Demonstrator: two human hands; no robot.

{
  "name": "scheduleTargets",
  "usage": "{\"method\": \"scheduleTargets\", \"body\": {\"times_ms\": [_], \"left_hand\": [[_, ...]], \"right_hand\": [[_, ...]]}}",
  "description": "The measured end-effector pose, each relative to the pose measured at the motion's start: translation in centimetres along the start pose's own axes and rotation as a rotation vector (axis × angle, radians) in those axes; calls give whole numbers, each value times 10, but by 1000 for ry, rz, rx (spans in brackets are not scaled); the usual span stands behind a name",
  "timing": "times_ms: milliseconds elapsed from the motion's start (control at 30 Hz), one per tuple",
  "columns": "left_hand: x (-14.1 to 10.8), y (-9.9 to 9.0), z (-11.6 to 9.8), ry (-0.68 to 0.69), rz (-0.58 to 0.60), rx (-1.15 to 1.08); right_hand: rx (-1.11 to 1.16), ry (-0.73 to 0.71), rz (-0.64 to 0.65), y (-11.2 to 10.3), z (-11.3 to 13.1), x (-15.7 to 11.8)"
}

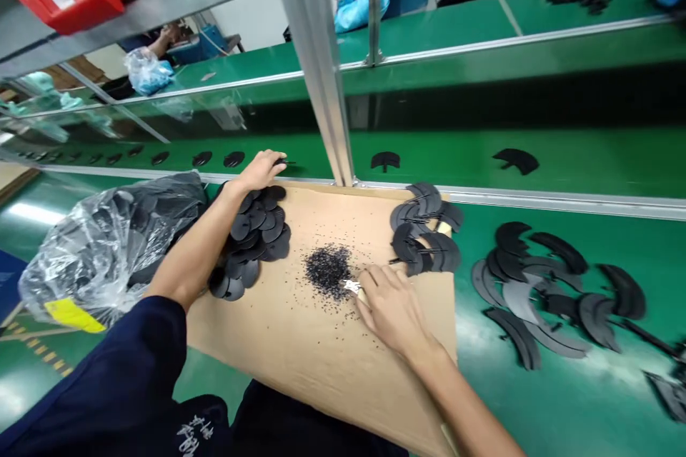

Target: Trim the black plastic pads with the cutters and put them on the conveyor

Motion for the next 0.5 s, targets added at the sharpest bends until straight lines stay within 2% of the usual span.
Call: {"method": "scheduleTargets", "body": {"times_ms": [67, 167, 267, 367, 500], "left_hand": [[21, 1, 8, -19, 13, -14], [37, 5, 14, -37, 20, -43], [51, 6, 10, 0, 9, -82], [77, 9, -16, 141, 44, -158], [123, 26, -79, 406, 175, -308]], "right_hand": [[13, 32, 20, 1, 2, -6], [31, 63, 50, 3, 3, -12], [58, 71, 93, 3, 3, -15], [94, 74, 139, 3, 3, -15], [106, 80, 199, 1, 5, -14]]}}
Point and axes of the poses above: each hand's wrist, its own x-axis towards the middle knuckle, its own y-axis out of the palm, z = x × y, the point moved 2 cm from there along x, towards the middle knuckle, and after that the axes turned 14 degrees about z, right-handed, at the moved point
